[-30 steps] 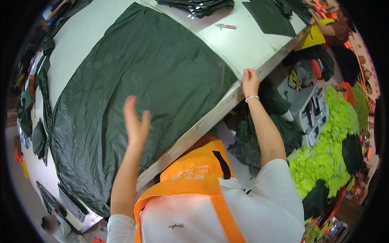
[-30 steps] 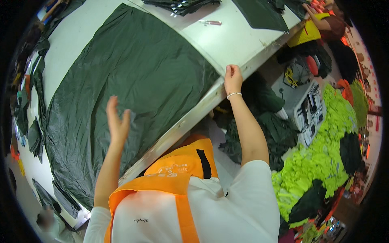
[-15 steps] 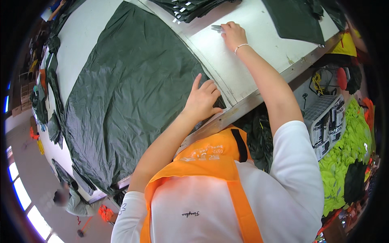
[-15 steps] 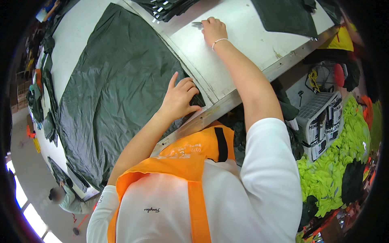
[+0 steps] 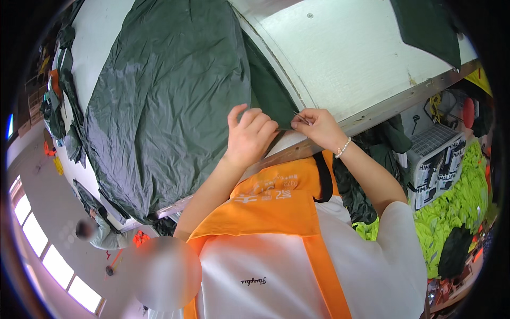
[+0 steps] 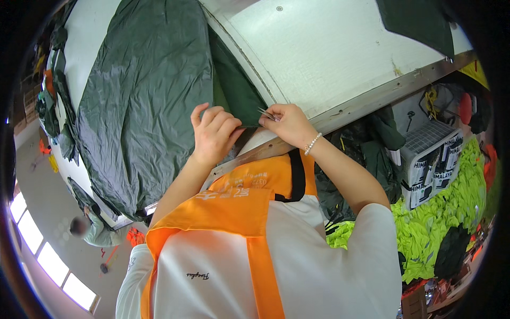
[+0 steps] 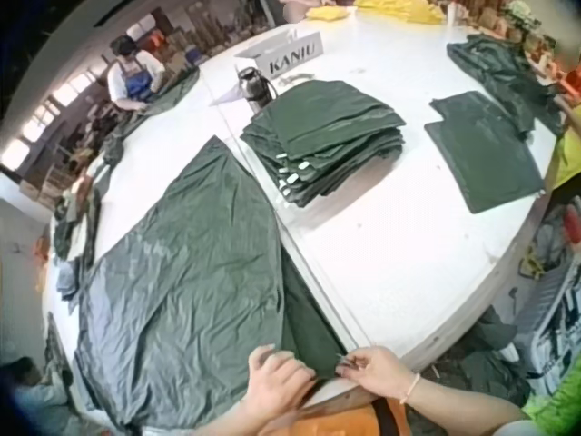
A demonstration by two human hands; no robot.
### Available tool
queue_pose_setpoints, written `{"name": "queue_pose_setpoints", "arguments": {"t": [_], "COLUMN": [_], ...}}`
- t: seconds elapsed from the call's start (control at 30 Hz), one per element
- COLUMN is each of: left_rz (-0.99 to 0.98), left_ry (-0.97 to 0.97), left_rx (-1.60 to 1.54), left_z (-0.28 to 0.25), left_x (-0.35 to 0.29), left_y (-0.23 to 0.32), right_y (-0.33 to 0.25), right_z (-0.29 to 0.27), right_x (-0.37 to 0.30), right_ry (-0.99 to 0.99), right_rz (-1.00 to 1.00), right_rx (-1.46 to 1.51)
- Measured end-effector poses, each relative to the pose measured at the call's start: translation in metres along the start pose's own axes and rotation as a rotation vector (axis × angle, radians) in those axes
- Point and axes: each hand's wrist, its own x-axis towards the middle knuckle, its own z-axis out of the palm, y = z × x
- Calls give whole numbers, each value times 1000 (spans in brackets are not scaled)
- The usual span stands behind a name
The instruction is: The person folds a dark green jacket on a white table. They smooth the fabric, fold the sleeves inward, fold the jacket in half lengthwise, then fold it into a compact rectangle and place it on a stack of similar folded jackets.
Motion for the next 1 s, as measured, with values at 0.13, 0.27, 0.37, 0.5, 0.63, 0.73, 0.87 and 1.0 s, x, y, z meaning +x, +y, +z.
{"name": "queue_pose_setpoints", "arguments": {"t": [0.13, 0.27, 0.37, 0.5, 0.63, 0.73, 0.87, 1.0], "left_rz": [-17, 57, 83, 78, 66, 70, 91, 28], "left_ry": [66, 107, 104, 85, 92, 92, 83, 61], "left_rx": [13, 57, 70, 66, 63, 59, 55, -66], "left_z": [-8, -13, -13, -9, -8, -9, -3, -3], "left_x": [-9, -6, -7, -9, -8, -6, -7, -3], "left_y": [-3, -4, -4, -2, -1, 0, 0, 4], "right_y": [-16, -39, -42, -57, -57, -43, -39, -54], "right_z": [1, -1, -7, -6, -6, -7, -11, -14], "right_x": [-3, 2, 8, 10, 10, 11, 16, 14], "right_ry": [-32, -173, -177, -76, -73, -173, -196, -132], "right_rz": [12, -119, -123, -259, -281, -263, -178, -167], "right_rx": [58, 95, -61, -318, -281, -174, -269, -263]}}
